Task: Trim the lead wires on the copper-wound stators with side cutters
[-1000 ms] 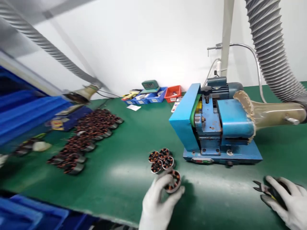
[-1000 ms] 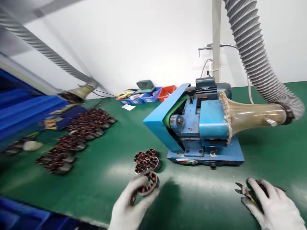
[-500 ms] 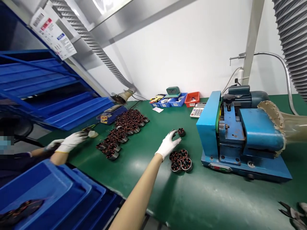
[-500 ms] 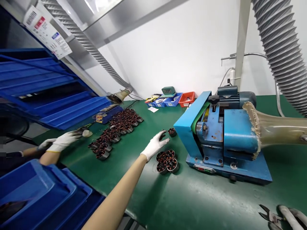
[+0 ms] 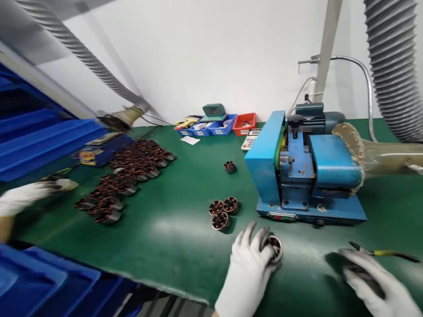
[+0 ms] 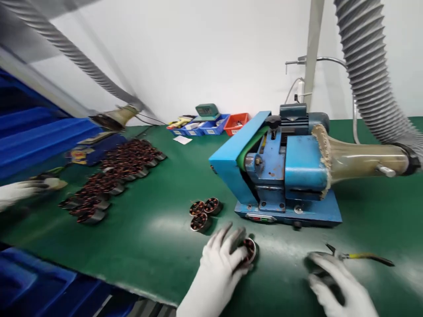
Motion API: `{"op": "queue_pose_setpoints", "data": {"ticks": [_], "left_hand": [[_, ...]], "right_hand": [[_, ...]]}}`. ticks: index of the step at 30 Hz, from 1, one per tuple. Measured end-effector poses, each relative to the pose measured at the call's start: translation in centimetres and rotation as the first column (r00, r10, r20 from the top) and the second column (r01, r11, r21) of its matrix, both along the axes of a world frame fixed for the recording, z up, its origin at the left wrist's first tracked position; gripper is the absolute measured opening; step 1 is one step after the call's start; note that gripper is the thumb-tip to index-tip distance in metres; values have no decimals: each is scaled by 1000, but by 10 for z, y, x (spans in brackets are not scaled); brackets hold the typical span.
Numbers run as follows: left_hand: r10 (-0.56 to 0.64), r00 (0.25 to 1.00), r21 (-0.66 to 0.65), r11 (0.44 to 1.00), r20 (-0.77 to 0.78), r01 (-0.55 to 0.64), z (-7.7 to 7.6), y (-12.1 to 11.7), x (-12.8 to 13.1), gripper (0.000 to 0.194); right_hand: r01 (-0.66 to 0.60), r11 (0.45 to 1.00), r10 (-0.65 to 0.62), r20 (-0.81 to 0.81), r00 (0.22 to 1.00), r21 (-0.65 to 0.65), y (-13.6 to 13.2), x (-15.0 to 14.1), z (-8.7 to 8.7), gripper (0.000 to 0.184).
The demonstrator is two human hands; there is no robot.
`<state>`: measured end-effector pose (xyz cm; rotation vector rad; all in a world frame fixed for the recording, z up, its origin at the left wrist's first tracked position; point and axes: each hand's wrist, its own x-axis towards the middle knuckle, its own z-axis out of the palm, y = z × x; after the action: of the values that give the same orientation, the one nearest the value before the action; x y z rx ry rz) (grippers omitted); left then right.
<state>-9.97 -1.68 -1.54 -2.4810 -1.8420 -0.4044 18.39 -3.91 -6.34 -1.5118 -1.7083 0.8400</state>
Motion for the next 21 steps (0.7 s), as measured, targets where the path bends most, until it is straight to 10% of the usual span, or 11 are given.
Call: {"op": "queue_pose_setpoints", "data": {"ticks": [3,8,14,21], "left_hand": [[-202,961,7,979,186,205,-21,-24,23,45],[94,905,-260,965,415,19,-47,-34,41,95],[137,887,-279,960,440,-10,-48,-18,53,87],[-9,929,-158,985,369,72,-39,-18,57,73]], "right_hand": [[-129,908,3,-302,953,-398,9,-43,18,41],[-113,920,-28,-349,937,-375,28,-78,37,32],[49,923,-284,-591,755,-381,32,-87,36,3],[258,848,-527,-697,486,-462,37,-43,46,32]]}}
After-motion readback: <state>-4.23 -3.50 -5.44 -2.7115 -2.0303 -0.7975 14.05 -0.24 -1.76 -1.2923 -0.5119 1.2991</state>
